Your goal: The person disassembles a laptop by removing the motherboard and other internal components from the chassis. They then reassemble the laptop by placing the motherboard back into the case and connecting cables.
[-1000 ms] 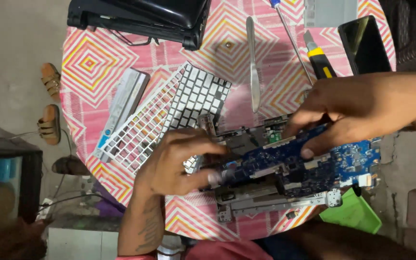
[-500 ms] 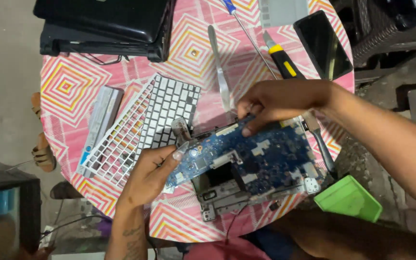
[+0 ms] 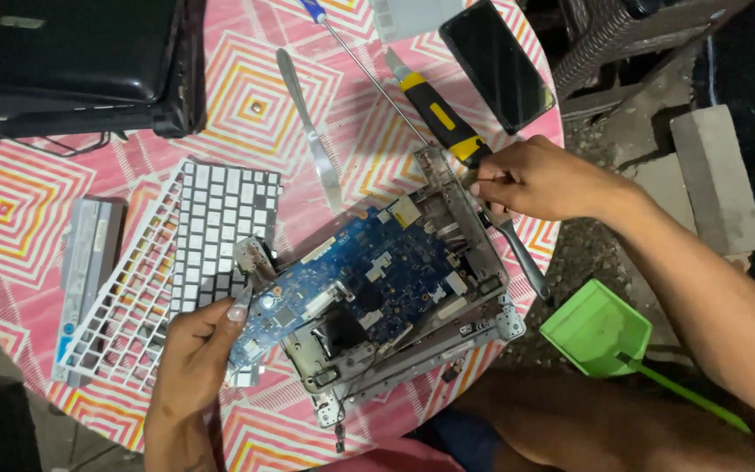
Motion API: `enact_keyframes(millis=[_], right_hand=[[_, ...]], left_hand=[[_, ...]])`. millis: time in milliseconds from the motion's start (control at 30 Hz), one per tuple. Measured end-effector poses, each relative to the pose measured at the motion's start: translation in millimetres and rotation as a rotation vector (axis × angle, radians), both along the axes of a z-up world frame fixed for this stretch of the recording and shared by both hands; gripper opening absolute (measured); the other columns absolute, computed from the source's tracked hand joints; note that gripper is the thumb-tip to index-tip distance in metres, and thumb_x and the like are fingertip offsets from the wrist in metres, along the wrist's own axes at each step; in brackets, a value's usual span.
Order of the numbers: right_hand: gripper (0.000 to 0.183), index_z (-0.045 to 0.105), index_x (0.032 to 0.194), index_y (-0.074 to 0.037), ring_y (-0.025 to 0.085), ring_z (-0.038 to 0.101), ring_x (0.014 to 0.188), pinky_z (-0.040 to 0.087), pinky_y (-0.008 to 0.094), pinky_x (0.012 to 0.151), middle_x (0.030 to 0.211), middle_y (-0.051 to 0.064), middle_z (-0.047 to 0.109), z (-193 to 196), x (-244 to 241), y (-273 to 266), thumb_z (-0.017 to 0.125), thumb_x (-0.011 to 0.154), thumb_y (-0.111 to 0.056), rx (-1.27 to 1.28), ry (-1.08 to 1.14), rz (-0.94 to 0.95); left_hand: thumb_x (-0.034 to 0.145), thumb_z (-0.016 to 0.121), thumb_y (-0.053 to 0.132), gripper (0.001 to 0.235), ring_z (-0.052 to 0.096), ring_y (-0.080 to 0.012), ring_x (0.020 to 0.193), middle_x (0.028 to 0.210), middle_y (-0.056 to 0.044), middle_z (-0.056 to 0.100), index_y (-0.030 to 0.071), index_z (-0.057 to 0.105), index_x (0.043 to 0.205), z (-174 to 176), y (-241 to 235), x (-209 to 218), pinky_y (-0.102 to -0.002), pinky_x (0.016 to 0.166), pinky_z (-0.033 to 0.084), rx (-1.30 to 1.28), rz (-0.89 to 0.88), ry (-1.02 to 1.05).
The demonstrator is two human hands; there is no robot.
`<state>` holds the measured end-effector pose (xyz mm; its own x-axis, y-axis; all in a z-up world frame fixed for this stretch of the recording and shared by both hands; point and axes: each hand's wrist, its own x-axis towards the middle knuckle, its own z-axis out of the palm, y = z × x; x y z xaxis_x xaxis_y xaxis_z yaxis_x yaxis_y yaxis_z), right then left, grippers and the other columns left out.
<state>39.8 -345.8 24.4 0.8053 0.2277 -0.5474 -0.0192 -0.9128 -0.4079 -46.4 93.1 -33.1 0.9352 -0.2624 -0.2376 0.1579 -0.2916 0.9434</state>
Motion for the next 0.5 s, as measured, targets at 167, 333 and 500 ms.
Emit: enact_keyframes(millis=[167,333,500], right_hand=[[0.027,0.066,0.08,-0.011,0.011,0.066,0.059,0.049,0.029,0.054,0.073,0.001,0.074,-19,-11,-4,0.057,0.101,-0.024,0.112,0.057,0.125],[0.03,0.063,0.071,-0.01,0.014,0.068,0.056,0.05,0.033,0.054,0.065,0.002,0.07,-21,-8,4,0.059,0.099,-0.022,0.305,-0.024,0.183],[0.035,0.061,0.069,-0.008,0.015,0.053,0.054,0.046,0.033,0.056,0.065,0.002,0.06,-29,-7,1,0.057,0.101,-0.02,0.3,-0.015,0.172]], left_hand=[[0.102,0.053,0.024,0.042,0.027,-0.0072,0.059,0.062,0.008,0.03,0.013,0.042,0.063,-1,-1,16,-0.026,0.052,0.023,0.037,-0.08,-0.009],[0.102,0.053,0.029,0.047,0.021,-0.0068,0.057,0.06,0.008,0.022,0.016,0.03,0.063,9,-13,29,-0.028,0.051,0.018,0.095,-0.124,0.016],[0.1,0.055,0.029,0.043,0.028,-0.0075,0.05,0.054,0.007,0.032,0.013,0.047,0.061,6,-18,36,-0.025,0.049,0.023,0.104,-0.12,-0.128]])
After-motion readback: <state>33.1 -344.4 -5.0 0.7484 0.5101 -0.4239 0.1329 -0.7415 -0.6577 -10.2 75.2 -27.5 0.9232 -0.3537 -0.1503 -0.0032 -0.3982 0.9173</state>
